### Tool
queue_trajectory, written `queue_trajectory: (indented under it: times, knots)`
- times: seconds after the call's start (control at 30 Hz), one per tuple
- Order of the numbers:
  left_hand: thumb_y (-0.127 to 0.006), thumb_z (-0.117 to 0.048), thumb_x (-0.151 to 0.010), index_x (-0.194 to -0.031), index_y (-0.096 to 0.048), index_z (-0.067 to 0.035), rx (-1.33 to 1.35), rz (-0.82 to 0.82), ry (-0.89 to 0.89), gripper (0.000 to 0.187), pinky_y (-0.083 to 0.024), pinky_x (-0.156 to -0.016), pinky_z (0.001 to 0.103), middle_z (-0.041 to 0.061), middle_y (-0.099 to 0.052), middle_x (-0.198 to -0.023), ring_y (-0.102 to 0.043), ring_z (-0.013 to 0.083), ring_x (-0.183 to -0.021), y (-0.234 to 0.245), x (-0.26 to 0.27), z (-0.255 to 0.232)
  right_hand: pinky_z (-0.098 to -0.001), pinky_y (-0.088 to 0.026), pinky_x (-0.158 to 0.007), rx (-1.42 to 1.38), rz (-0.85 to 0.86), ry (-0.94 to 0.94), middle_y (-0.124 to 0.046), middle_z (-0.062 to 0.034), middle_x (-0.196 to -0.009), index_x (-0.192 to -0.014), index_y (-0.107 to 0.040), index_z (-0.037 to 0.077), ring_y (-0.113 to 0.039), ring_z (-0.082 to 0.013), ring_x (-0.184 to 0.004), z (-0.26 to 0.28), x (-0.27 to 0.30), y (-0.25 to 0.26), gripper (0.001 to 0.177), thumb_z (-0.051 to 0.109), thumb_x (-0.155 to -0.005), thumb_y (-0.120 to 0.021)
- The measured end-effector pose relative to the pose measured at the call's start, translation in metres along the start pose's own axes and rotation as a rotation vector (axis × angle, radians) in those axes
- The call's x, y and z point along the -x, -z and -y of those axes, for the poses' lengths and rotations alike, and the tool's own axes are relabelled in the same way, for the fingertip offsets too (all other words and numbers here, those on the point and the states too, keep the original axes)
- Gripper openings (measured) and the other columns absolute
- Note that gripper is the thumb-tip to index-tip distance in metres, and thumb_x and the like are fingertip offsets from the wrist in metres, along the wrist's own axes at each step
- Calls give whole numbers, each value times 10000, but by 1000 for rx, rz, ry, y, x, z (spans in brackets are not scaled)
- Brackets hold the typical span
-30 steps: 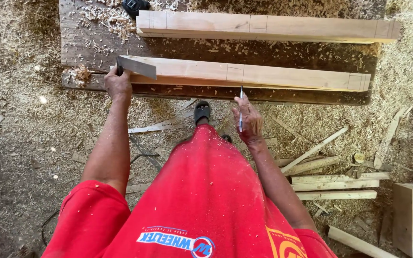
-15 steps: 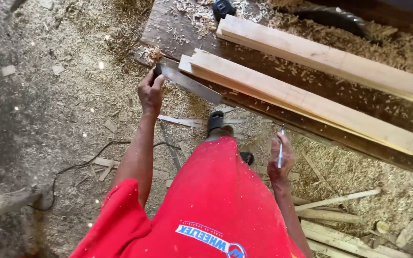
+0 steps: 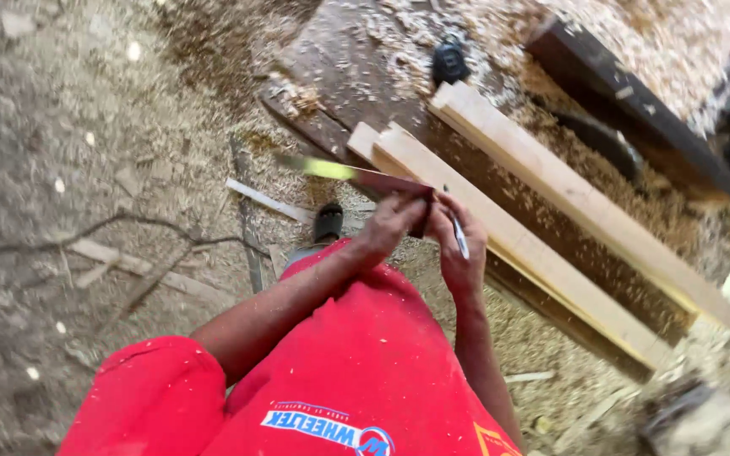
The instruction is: Use a try square and a pen to mark measurement lines on wood planks.
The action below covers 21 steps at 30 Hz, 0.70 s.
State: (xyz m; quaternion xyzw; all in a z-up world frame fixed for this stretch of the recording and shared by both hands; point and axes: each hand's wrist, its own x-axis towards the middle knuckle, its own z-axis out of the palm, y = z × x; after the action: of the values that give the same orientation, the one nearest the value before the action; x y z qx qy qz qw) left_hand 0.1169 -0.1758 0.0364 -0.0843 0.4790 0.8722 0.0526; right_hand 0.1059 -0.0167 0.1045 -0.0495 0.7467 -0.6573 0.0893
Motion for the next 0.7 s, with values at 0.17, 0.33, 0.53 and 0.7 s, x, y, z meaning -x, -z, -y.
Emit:
queue_trajectory:
  times: [0.17,0.33,0.53,0.7]
  knots:
    - [-578,-215,-1086,-1188,-684,-14,-151,147,-39,250,-497,-673,293,45,-626,-931,-584,152,-813,-2,8,-35,-270,-578,-872,38,196,-87,-731,-116,-1113,-1311,-660,-39,-688,-141,-981,1,12,6,293,62,-1038,-634]
    - [-823,-285,-890,-1191,-567,-31,-312,339,-409,470,-603,-832,354,83,-579,-1118,-649,191,-1015,-50,11,-86,-290,-577,-906,213,-22,331,-725,-115,-1109,-1236,-630,-4,-693,-168,-1024,-24,-8,31,300,-36,-955,-731]
    - [-628,-161,-897,-1174,-641,-26,-604,149,-275,308,-572,-835,374,135,-696,-954,-695,253,-895,-40,-10,-18,-311,-618,-954,207,77,487,-719,-156,-1173,-1230,-597,-17,-724,-215,-1048,8,-34,74,282,-52,-987,-736]
    - [-610,-184,-872,-1259,-659,-11,-445,182,-195,427,-555,-896,367,149,-729,-1074,-692,226,-999,-45,-18,47,-307,-621,-784,331,44,463,-730,-183,-1093,-1206,-631,-24,-716,-206,-884,-18,-76,138,182,-38,-1039,-704]
